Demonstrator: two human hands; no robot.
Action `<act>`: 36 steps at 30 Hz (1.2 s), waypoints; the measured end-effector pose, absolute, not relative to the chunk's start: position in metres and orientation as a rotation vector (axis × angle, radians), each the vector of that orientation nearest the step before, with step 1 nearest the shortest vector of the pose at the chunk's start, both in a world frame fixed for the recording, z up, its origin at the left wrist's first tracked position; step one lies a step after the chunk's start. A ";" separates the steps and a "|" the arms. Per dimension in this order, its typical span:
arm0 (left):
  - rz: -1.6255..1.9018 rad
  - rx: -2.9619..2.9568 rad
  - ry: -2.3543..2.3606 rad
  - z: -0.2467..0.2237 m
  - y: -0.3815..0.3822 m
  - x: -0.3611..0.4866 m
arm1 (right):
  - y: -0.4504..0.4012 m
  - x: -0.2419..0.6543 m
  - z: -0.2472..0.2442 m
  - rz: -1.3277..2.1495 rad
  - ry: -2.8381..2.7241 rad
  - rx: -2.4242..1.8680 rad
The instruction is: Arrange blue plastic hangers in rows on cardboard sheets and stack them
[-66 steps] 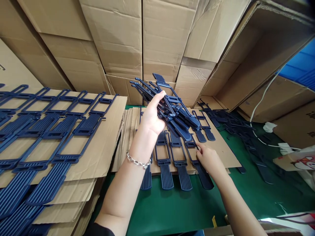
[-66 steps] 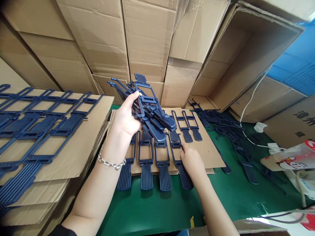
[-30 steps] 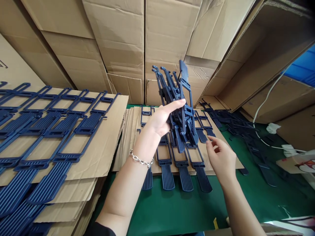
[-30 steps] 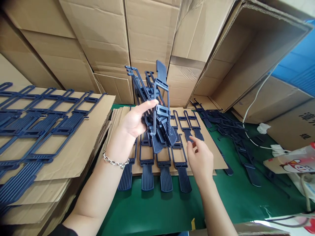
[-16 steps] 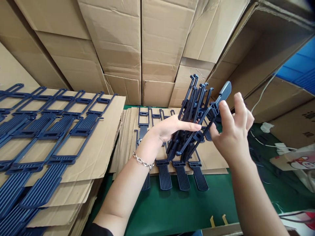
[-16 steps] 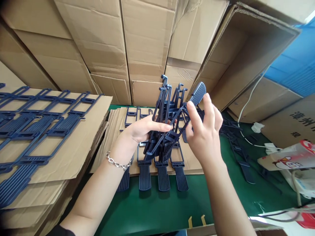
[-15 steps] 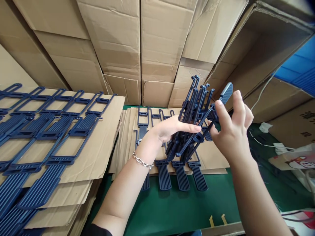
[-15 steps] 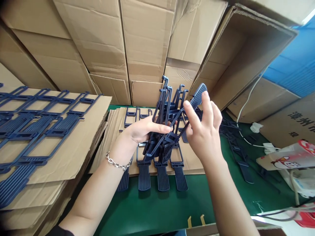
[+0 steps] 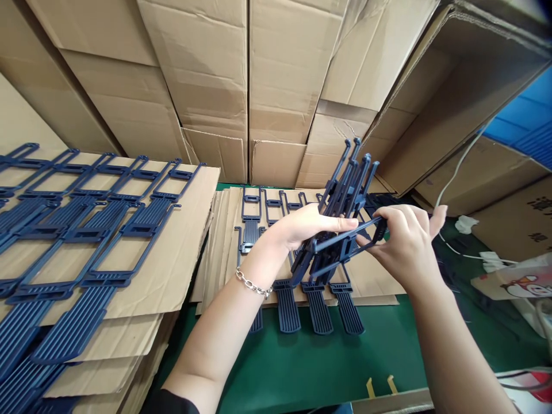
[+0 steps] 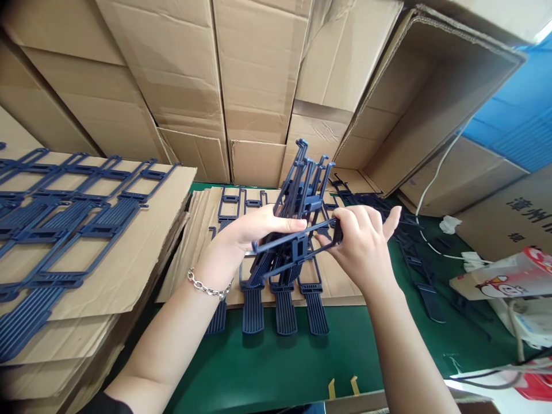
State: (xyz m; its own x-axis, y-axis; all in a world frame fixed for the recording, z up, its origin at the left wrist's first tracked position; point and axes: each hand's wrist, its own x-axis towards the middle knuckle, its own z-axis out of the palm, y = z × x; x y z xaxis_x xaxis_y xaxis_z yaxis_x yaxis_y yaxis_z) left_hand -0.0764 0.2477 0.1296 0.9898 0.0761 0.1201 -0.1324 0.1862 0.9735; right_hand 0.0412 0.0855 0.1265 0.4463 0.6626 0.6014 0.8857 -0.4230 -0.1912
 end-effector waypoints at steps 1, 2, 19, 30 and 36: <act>0.181 1.338 -0.021 0.130 0.249 -0.076 | 0.083 0.044 0.124 -0.631 -1.311 -2.215; 0.223 1.310 0.003 0.130 0.251 -0.076 | 0.080 0.047 0.121 -0.644 -1.319 -2.217; 0.636 1.224 0.248 0.140 0.289 -0.103 | 0.026 0.041 0.062 0.013 -0.659 -2.246; 0.750 1.110 0.284 0.140 0.297 -0.107 | 0.025 0.020 0.032 0.082 -0.522 -2.586; 0.771 1.071 0.270 0.140 0.299 -0.107 | 0.035 0.022 0.033 0.106 -0.539 -2.705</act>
State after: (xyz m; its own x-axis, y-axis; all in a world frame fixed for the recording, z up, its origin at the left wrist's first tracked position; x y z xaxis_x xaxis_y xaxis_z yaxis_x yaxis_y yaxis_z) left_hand -0.1066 0.2989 0.1398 0.7140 0.6820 0.1583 -0.4338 0.2534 0.8646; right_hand 0.0223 0.0348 0.0328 0.9236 0.3833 0.0003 0.3548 -0.8547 -0.3791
